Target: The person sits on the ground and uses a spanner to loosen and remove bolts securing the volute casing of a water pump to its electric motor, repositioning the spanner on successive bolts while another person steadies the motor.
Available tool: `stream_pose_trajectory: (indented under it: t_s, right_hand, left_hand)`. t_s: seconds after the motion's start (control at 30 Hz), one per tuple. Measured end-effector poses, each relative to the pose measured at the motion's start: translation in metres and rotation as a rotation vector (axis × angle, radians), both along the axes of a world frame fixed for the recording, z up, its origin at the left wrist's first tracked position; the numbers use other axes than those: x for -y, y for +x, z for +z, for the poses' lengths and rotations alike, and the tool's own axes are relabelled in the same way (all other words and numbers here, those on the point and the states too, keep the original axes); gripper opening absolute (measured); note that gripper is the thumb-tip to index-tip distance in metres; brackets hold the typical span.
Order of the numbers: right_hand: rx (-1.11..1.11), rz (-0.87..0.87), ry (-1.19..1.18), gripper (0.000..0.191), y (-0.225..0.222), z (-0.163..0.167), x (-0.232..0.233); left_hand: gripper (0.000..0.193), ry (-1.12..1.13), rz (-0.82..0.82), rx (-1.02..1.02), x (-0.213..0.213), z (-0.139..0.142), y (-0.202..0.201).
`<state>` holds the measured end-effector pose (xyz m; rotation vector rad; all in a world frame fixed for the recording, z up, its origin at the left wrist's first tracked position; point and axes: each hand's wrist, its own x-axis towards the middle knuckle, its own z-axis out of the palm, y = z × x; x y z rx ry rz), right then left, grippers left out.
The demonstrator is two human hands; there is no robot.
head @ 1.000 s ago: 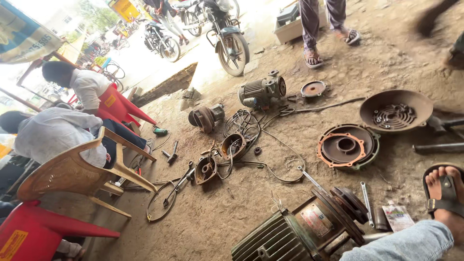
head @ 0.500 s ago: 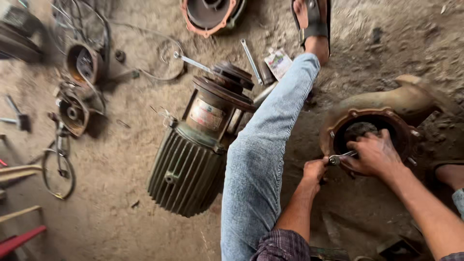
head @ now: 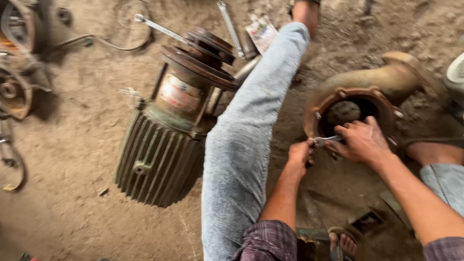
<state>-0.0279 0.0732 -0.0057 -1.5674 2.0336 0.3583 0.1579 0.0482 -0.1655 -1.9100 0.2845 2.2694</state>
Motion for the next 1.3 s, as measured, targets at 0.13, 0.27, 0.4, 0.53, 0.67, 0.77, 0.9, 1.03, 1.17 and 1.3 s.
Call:
stream_pose_trajectory:
  t_s: [0.13,0.27,0.4,0.53,0.67,0.77,0.9,1.03,1.17,1.3]
  right_hand:
    - [-0.019,0.010,-0.128,0.044,0.010,0.005,-0.014]
    - [0.003,0.009,-0.187,0.044,0.013,0.003,-0.012]
    - [-0.016,-0.005,-0.218,0.043,0.014,-0.002,-0.014]
    - [-0.053,-0.073,-0.249,0.036,0.025,-0.005,-0.027]
    - [-0.125,-0.240,-0.310,0.030,0.048,-0.009,-0.039]
    - [-0.155,-0.351,-0.320,0.027,0.066,-0.014,-0.046]
    - [-0.183,-0.485,-0.379,0.028,0.085,-0.026,-0.056]
    - [-0.175,-0.630,-0.319,0.038,0.108,-0.037,-0.065]
    - [-0.255,-0.682,-0.295,0.042,0.121,-0.039,-0.064]
    - [-0.215,-0.597,-0.205,0.038,0.100,-0.024,-0.062]
  left_hand:
    - [0.026,0.043,0.036,-0.050,0.005,0.018,-0.002]
    - [0.028,0.072,0.033,-0.068,0.012,0.031,-0.003]
    - [0.027,0.063,0.026,-0.023,0.012,0.028,-0.003]
    - [0.025,0.053,0.046,-0.041,0.010,0.023,0.000]
    - [0.028,0.025,-0.005,-0.055,0.014,0.024,0.000]
    - [0.031,0.007,-0.024,-0.028,0.016,0.026,-0.001]
    - [0.031,-0.062,-0.105,0.002,0.015,0.020,-0.001]
    - [0.035,-0.176,-0.206,0.051,0.015,0.013,0.000]
    - [0.037,-0.231,-0.264,0.009,0.016,0.013,-0.004]
    - [0.038,-0.139,-0.214,0.046,0.015,0.015,-0.008]
